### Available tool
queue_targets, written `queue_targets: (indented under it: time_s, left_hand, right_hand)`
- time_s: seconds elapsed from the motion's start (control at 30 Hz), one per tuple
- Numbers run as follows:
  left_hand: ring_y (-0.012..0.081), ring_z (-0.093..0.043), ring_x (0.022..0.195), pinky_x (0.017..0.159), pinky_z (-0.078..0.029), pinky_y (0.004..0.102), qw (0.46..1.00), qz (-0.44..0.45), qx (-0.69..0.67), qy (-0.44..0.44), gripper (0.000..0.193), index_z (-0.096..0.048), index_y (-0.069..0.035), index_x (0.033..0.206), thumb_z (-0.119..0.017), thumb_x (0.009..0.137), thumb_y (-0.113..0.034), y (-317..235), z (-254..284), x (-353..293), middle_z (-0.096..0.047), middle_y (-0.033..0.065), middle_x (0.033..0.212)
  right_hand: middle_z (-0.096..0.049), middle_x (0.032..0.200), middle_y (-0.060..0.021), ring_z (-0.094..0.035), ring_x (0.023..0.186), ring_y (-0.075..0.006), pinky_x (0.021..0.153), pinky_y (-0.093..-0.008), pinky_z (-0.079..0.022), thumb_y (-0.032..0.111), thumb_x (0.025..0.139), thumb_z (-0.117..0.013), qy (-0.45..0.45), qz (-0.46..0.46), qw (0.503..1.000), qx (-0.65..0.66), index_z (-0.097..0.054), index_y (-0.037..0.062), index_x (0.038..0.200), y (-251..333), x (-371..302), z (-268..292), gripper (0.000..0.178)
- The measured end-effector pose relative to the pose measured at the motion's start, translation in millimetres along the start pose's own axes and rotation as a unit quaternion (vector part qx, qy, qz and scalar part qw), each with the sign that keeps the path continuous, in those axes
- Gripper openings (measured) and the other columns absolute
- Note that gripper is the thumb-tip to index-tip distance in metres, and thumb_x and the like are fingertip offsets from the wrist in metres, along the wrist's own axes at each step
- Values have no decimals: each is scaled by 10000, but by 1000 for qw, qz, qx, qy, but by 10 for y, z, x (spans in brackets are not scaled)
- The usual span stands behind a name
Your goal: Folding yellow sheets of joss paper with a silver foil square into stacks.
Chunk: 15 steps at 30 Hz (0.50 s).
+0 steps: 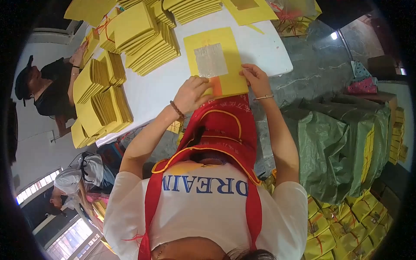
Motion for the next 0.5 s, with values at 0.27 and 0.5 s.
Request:
queue_targets:
  time_s: [0.27, 0.5]
  left_hand:
    - [276, -580, 791, 696, -474, 362, 992, 61, -113, -11, 169, -602, -33, 932, -566, 833, -165, 87, -14, 27, -614, 123, 846]
    - [290, -588, 723, 656, -463, 344, 956, 206, -203, 52, 171, -620, -22, 875, -562, 827, -175, 195, -25, 39, -619, 141, 807]
  right_hand:
    - [-635, 855, -42, -525, 685, -59, 600, -206, -435, 206, 884, -541, -14, -19, 1000, -9, -578, 22, 1078, 11, -4, 3, 269]
    - [-638, 862, -45, -552, 734, -73, 631, -218, -453, 204, 879, -547, -26, -14, 1000, -5, -578, 28, 1082, 12, -16, -29, 271]
Point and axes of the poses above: each hand's wrist, its own x-axis towards the middle knuckle, its own z-axis out of the back of the hand, y = z × x, the point moved 5 cm from there along x, towards the middle knuckle
